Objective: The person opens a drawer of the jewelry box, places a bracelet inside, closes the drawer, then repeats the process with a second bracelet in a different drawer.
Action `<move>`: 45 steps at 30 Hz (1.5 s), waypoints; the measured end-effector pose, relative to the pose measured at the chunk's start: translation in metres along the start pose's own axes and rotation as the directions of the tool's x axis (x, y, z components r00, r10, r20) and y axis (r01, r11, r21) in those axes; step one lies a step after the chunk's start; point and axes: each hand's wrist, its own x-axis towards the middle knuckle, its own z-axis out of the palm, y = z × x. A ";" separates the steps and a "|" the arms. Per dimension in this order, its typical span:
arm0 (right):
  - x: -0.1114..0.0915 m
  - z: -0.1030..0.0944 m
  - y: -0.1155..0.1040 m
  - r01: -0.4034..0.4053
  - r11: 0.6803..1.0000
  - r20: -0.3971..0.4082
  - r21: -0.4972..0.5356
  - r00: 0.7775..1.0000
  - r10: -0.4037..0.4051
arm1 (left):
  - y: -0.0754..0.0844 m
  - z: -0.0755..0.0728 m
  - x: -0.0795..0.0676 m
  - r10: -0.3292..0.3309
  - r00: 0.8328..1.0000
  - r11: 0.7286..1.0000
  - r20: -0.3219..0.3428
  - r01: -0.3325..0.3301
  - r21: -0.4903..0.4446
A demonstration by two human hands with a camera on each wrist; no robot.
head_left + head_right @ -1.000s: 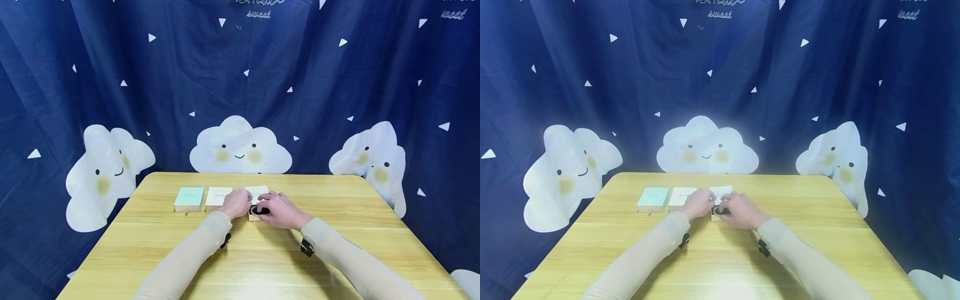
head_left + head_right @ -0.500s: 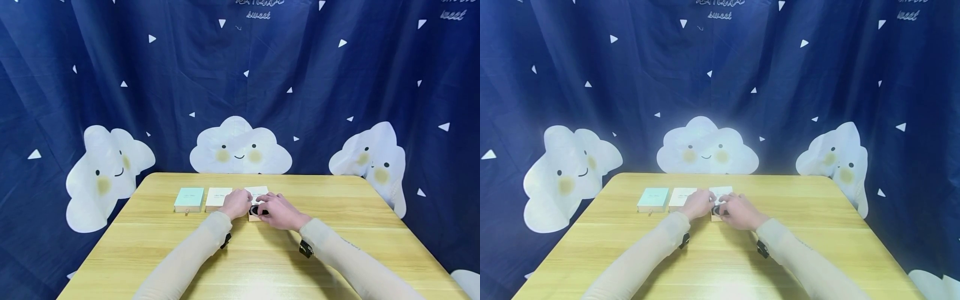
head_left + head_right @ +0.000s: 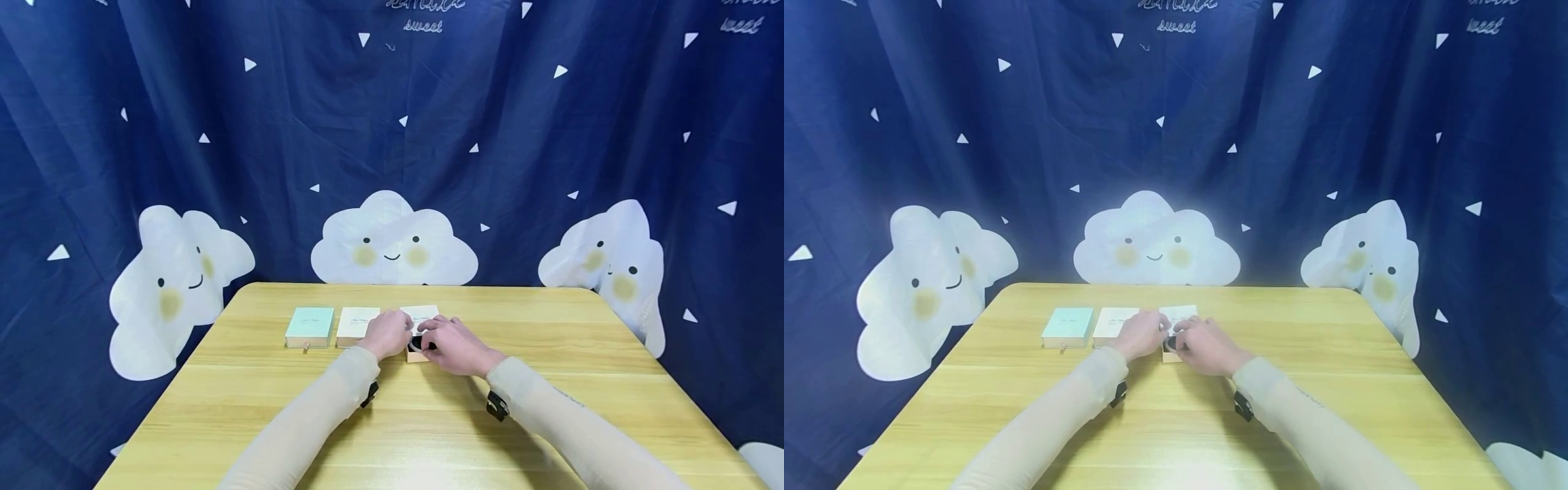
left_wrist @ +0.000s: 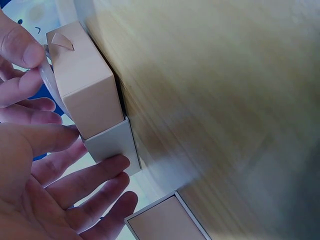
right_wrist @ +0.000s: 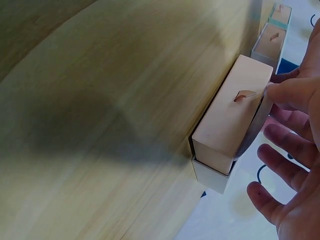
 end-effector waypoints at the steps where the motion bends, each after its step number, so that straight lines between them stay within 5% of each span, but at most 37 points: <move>1: 0.000 0.000 0.000 0.000 1.000 -0.001 0.004 1.000 0.000 | 0.000 0.000 0.000 0.001 1.000 1.000 0.000 -0.001 0.000; 45: 0.006 0.004 0.008 -0.076 0.994 0.103 0.084 0.992 0.067 | 0.000 0.002 0.002 -0.012 1.000 1.000 -0.006 0.012 0.012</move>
